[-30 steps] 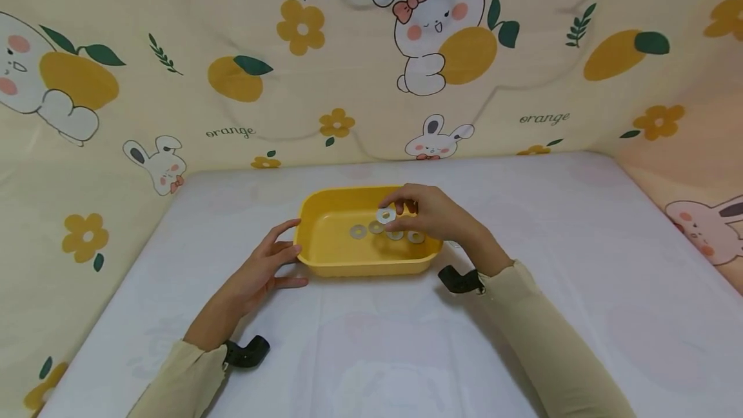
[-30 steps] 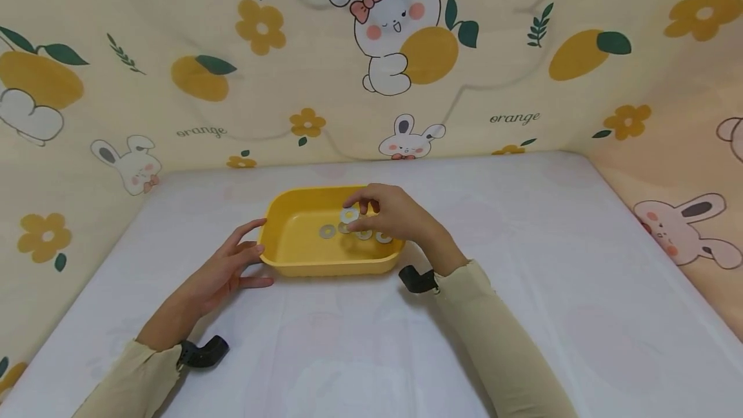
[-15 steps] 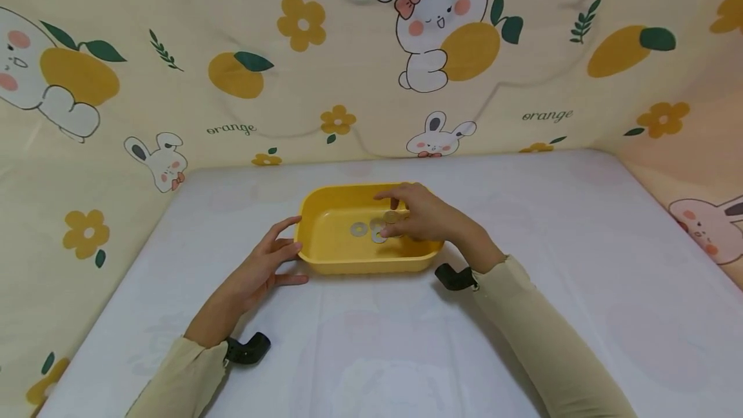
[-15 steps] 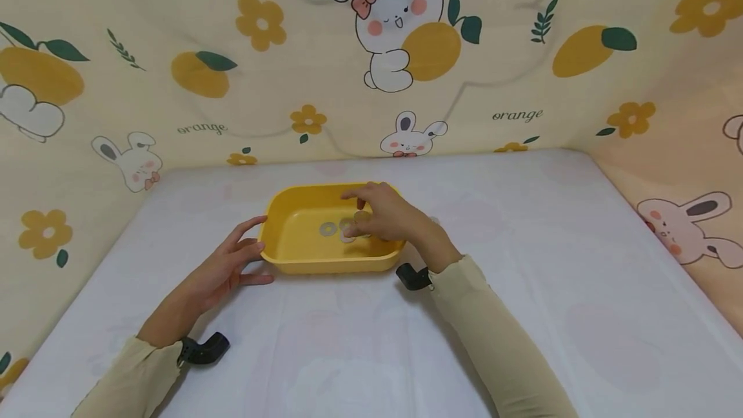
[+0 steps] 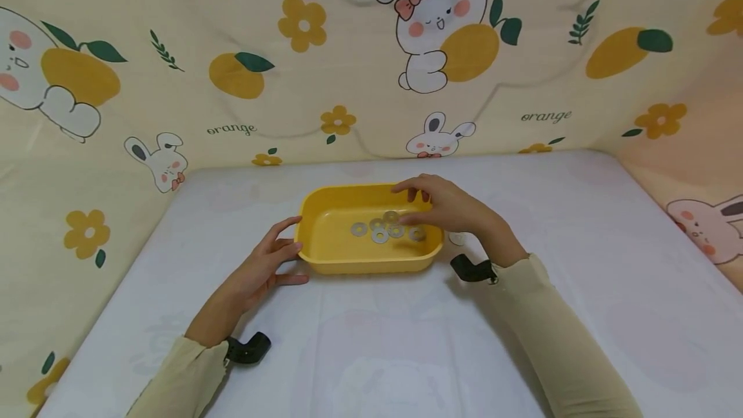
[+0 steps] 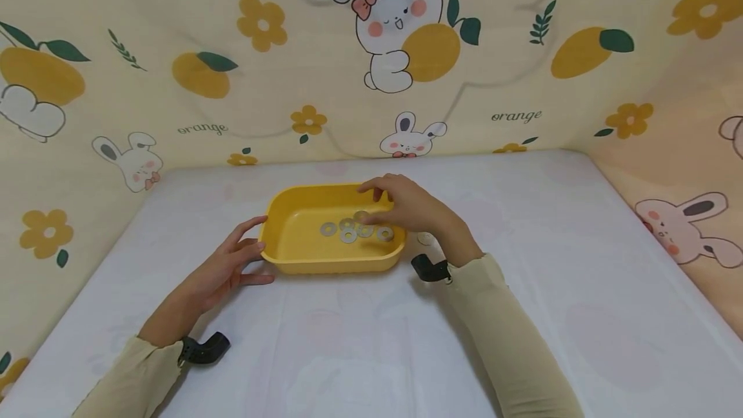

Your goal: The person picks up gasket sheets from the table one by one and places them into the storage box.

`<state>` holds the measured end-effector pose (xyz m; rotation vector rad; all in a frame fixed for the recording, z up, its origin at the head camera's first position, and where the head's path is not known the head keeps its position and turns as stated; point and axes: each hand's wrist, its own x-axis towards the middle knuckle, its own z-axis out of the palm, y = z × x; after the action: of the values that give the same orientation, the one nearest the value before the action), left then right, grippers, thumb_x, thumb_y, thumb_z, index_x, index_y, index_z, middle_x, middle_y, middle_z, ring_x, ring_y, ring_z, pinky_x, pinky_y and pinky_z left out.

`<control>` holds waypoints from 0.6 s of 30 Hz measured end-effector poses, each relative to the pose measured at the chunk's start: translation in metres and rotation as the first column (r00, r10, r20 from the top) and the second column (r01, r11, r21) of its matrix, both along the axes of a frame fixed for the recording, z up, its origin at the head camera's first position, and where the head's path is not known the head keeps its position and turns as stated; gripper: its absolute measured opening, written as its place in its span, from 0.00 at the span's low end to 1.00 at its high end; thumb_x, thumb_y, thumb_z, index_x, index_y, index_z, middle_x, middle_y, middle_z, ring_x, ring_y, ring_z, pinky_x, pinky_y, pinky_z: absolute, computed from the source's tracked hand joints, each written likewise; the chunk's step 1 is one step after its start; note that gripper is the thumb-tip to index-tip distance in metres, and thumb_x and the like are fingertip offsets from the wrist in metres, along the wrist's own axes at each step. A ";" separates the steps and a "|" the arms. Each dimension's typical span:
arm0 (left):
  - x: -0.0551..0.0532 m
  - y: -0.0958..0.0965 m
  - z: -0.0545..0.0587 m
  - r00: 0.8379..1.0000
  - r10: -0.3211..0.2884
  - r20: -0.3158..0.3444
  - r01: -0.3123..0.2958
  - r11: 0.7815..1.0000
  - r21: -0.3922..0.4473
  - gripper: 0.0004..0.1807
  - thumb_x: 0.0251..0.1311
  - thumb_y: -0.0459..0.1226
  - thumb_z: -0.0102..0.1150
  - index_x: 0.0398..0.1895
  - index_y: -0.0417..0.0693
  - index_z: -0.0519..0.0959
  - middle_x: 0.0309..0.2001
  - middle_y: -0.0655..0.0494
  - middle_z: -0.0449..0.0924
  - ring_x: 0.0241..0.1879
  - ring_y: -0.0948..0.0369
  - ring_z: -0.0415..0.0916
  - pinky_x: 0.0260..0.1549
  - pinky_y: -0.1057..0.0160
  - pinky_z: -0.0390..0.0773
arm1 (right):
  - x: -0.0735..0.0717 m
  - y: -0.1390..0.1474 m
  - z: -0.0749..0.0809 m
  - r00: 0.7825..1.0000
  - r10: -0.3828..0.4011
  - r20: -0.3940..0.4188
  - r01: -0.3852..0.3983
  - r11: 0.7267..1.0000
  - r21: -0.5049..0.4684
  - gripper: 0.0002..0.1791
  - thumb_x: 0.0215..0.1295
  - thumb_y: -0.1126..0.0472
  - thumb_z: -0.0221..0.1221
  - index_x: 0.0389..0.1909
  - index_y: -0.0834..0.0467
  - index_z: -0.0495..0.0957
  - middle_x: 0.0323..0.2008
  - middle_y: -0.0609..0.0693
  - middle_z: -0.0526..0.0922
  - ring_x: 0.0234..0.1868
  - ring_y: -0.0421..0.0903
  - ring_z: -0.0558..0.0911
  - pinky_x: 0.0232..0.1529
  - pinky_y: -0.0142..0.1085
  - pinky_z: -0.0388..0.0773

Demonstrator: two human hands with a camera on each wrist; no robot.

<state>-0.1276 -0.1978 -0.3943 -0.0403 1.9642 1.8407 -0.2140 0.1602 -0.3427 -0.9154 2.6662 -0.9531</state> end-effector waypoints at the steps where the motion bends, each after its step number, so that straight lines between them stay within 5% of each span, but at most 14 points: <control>1: 0.000 0.000 0.000 1.000 0.001 0.000 -0.001 1.000 0.000 0.35 0.73 0.47 0.52 0.77 0.70 0.49 0.71 0.40 0.56 0.59 0.52 0.73 0.51 0.53 0.85 | 0.000 0.004 0.002 1.000 -0.001 -0.001 0.001 1.000 -0.001 0.30 0.59 0.49 0.70 0.62 0.49 0.76 0.47 0.53 0.77 0.47 0.54 0.73 0.46 0.40 0.72; 9: -0.002 0.002 0.000 1.000 0.006 -0.002 -0.006 1.000 0.002 0.34 0.74 0.45 0.50 0.78 0.70 0.49 0.71 0.40 0.55 0.60 0.51 0.71 0.50 0.53 0.86 | -0.006 0.058 0.016 0.995 -0.096 -0.039 0.097 0.995 0.034 0.26 0.60 0.51 0.70 0.59 0.50 0.78 0.44 0.51 0.78 0.44 0.49 0.72 0.47 0.41 0.74; 18: -0.002 0.002 0.000 1.000 0.006 0.006 -0.006 1.000 0.006 0.33 0.75 0.43 0.48 0.78 0.70 0.49 0.72 0.40 0.54 0.60 0.52 0.72 0.50 0.53 0.86 | -0.012 0.099 -0.002 0.990 -0.127 0.067 0.117 0.984 0.136 0.22 0.64 0.57 0.67 0.59 0.50 0.79 0.49 0.55 0.82 0.48 0.50 0.77 0.48 0.40 0.76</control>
<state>-0.1292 -0.1954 -0.3947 -0.0503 1.9558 1.8486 -0.2264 0.2592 -0.3451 -0.6811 2.7087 -0.8068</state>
